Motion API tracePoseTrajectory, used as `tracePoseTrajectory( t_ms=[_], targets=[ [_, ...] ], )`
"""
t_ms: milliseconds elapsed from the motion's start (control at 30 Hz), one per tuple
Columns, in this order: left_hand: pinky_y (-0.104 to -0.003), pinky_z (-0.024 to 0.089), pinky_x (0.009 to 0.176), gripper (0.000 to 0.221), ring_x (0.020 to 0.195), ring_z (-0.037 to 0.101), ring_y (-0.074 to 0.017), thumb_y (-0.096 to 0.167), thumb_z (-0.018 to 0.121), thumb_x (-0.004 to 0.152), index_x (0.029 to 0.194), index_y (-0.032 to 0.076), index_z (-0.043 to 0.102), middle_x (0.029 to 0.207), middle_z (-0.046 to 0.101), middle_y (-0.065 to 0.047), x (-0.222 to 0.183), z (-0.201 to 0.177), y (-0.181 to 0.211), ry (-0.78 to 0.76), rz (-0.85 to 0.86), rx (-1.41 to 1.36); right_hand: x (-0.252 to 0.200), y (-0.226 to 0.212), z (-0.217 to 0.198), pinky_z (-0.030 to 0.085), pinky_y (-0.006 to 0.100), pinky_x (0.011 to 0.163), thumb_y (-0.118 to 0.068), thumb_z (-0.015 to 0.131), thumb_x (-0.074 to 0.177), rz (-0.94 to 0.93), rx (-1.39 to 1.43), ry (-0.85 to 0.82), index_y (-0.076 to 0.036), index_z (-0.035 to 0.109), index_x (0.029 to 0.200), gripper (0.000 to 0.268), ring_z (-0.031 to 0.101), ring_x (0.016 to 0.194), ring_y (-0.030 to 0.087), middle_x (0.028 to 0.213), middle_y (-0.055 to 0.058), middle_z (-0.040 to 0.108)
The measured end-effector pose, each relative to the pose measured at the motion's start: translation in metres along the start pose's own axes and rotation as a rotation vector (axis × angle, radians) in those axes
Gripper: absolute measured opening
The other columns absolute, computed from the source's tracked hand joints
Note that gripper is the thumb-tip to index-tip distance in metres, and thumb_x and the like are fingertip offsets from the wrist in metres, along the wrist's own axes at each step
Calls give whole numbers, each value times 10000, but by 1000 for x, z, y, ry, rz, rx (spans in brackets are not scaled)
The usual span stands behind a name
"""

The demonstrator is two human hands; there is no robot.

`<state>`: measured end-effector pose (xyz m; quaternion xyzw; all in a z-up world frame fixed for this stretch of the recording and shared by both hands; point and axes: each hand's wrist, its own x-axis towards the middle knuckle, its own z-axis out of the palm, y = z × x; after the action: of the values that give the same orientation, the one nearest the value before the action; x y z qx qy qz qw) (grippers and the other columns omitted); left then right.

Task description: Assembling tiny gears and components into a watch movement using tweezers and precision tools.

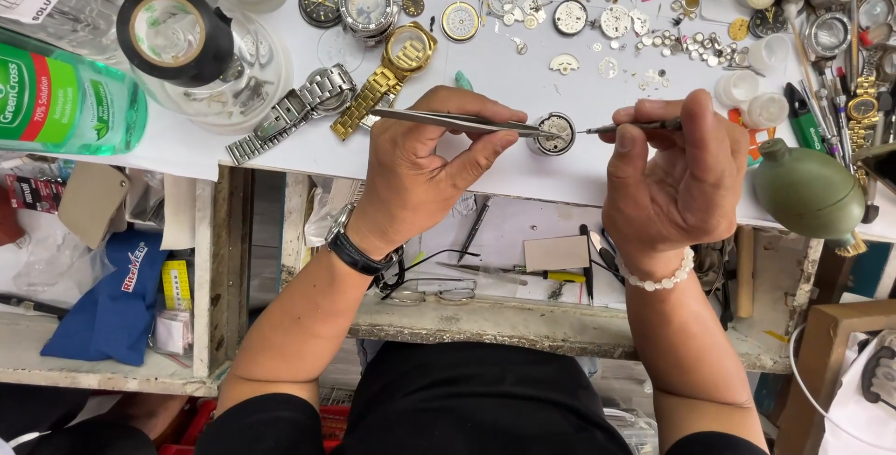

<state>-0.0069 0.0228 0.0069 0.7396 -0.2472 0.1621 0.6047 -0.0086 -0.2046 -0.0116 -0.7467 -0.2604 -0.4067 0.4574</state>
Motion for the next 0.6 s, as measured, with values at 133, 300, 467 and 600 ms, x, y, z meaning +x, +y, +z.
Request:
tracePoseTrajectory(
  t_ms=[133,300,467,600],
  targets=[
    [-282,599,777,146,847,727,-172,90,726,1029,1158,78,657,1115,730,-73,0,-1,2,-7,-20,4,-2,1,0,700,457,685,99,644,1086,-3,-18,0,-80,470,1531,510,688,840,377,1127,264,489],
    [-298,596,808,155,867,742,-180,63,740,1021,1152,77,658,1112,731,-65,-1,-1,2,-2,-25,20,-2,1,-1,698,447,690,80,671,1079,-15,-36,-12,-89,472,1531,522,687,839,372,1132,261,494],
    [-309,597,796,166,846,738,-190,44,732,1023,1157,66,636,1104,731,-88,1,-1,3,0,-6,-1,0,0,-1,703,453,684,86,659,1087,-31,-45,-35,-99,462,1540,527,675,823,357,1105,271,506],
    [-309,601,793,127,834,738,-194,59,718,1026,1129,52,644,1095,736,-92,3,-3,5,-9,-4,2,0,0,0,702,454,688,86,650,1092,-27,-27,-42,-104,463,1541,522,675,810,357,1104,277,511]
  ],
)
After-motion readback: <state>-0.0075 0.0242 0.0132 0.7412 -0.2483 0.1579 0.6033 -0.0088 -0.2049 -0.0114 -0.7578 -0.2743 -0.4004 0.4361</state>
